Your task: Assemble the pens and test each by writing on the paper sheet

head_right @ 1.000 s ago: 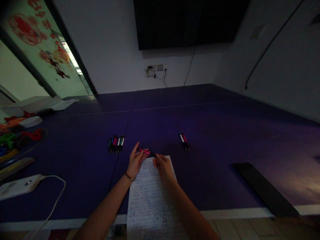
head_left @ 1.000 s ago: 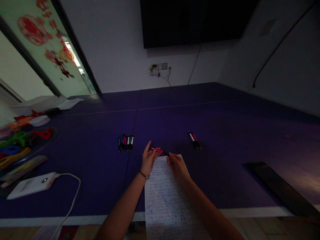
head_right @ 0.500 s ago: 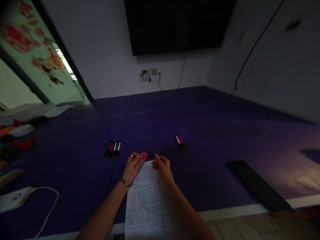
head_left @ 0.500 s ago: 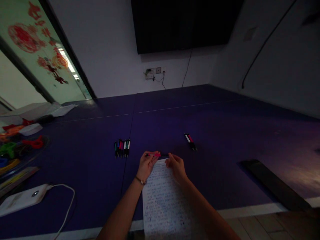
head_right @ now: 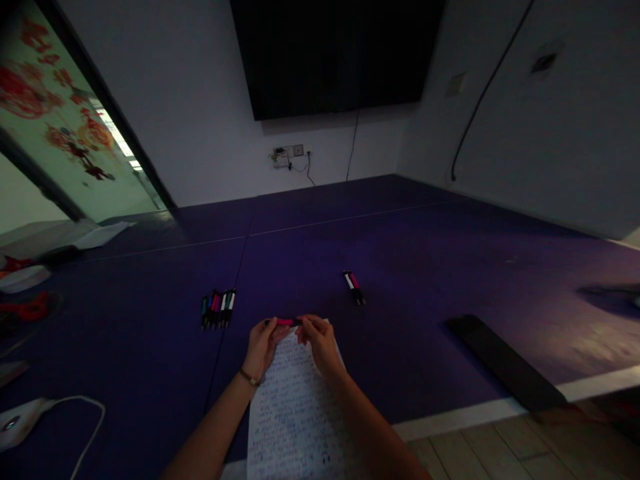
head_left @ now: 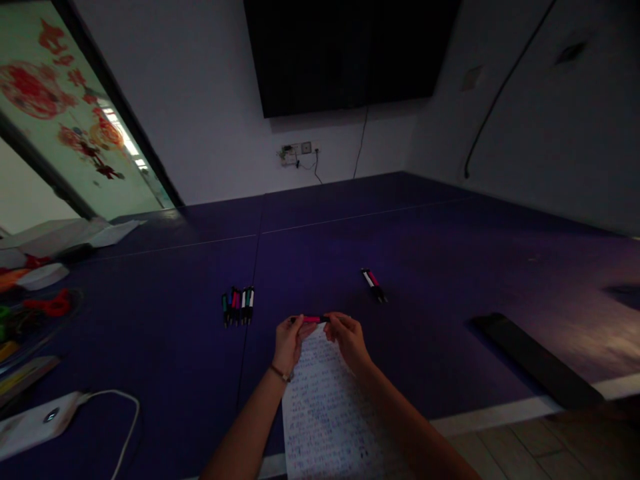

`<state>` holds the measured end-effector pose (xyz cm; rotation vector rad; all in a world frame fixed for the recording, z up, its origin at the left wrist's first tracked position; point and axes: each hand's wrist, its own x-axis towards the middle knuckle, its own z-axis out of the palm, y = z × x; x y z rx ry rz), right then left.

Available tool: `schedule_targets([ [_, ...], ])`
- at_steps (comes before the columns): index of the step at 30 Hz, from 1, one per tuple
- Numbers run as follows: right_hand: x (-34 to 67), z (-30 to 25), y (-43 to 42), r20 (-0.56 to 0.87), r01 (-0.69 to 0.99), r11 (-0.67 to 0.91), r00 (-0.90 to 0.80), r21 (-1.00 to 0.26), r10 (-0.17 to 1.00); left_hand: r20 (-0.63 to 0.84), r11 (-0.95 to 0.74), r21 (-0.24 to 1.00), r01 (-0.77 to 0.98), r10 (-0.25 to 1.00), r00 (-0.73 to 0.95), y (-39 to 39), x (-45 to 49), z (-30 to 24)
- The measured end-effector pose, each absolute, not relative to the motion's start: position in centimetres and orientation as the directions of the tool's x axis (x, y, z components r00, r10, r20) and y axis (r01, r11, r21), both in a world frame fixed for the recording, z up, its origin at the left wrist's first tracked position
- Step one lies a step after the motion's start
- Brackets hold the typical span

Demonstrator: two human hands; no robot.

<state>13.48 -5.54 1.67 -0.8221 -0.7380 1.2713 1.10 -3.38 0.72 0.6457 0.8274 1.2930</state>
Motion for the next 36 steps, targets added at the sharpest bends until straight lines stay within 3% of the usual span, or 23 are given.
schedule_targets([
  [6, 14.4, 1.2, -4.8, -0.061, -0.391, 0.055, 0.279, -0.919, 0.958, -0.161, 0.178, 0.802, -0.571, 0.984, 0.081, -3.3, 1.0, 0.7],
  [9, 15.1, 1.2, -4.5, 0.049, -0.266, 0.127, 0.284, -0.956, 0.957, -0.16, 0.149, 0.8, -0.581, 0.987, 0.032, -3.1, 0.9, 0.6],
  [11, 15.3, 1.3, -4.4, 0.096, -0.277, 0.172, 0.268, -0.945, 0.959, -0.163, 0.122, 0.79, -0.601, 0.986, -0.014, -2.9, 0.8, 0.5],
  [14, 15.4, 1.2, -4.4, -0.058, -0.305, 0.012, 0.221, -0.952, 0.974, -0.164, 0.131, 0.789, -0.6, 0.986, -0.001, -2.7, 0.6, 0.5],
  [16, 15.4, 1.1, -4.4, -0.15, -0.234, -0.105, 0.186, -0.966, 0.971, -0.165, 0.157, 0.802, -0.577, 0.986, 0.038, -2.6, 0.6, 0.4],
  [18, 15.4, 0.9, -4.4, -0.093, -0.168, -0.065, 0.163, -0.984, 0.982, -0.166, 0.161, 0.808, -0.568, 0.985, 0.043, -2.6, 0.5, 0.4],
  [21, 15.4, 0.8, -4.3, 0.023, -0.225, 0.054, 0.137, -0.973, 0.99, -0.159, 0.132, 0.795, -0.592, 0.987, 0.006, -2.5, 0.5, 0.3],
  [25, 15.3, 0.6, -4.3, -0.186, -0.252, -0.158, 0.093, -0.955, 0.978, -0.152, 0.141, 0.803, -0.579, 0.988, 0.03, -2.5, 0.4, 0.2],
  [29, 15.3, 0.7, -4.5, -0.077, -0.284, -0.066, 0.025, -0.956, 0.997, -0.168, 0.128, 0.803, -0.582, 0.986, -0.015, -2.4, 0.5, 0.1],
  [33, 15.2, 0.9, -4.7, -0.218, -0.313, -0.208, -0.002, -0.927, 0.976, -0.171, 0.138, 0.813, -0.566, 0.985, -0.005, -2.3, 0.5, 0.2],
  [36, 15.1, 0.6, -4.5, -0.153, -0.269, -0.142, 0.02, -0.953, 0.988, -0.163, 0.123, 0.817, -0.563, 0.986, -0.02, -2.3, 0.5, 0.1],
])
